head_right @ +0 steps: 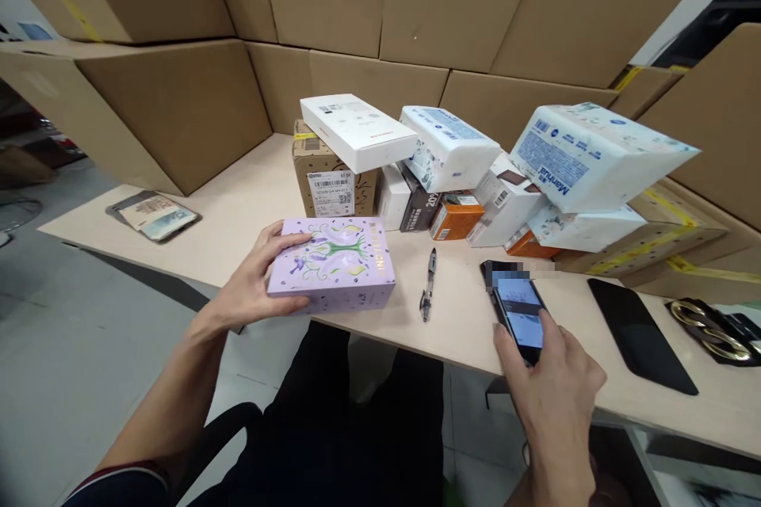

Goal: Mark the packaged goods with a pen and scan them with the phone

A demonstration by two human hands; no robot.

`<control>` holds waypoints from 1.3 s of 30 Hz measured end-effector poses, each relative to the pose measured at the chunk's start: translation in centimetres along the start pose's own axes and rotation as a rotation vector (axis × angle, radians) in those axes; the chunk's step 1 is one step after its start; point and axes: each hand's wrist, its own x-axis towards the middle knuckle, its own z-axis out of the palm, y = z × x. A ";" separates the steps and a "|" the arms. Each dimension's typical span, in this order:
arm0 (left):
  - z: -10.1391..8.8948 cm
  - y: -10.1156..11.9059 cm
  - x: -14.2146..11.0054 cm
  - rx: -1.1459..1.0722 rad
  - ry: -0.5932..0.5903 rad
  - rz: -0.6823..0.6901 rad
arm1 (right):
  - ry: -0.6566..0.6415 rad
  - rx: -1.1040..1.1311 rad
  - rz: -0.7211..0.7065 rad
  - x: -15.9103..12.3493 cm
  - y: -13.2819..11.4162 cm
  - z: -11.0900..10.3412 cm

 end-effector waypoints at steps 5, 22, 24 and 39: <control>-4.7 1.1 -6.2 0.216 0.237 -0.229 | -0.030 -0.037 -0.009 0.0 0.2 0.0; -7.0 -7.3 8.7 0.454 0.624 -0.524 | 0.039 -0.066 -0.060 -0.5 -0.4 0.6; -6.9 -6.5 9.3 0.506 0.670 -0.421 | 0.042 -0.068 -0.043 -0.5 -0.5 0.6; 4.0 5.2 15.2 -0.312 0.342 0.125 | 0.116 -0.043 -0.067 -0.7 0.0 1.3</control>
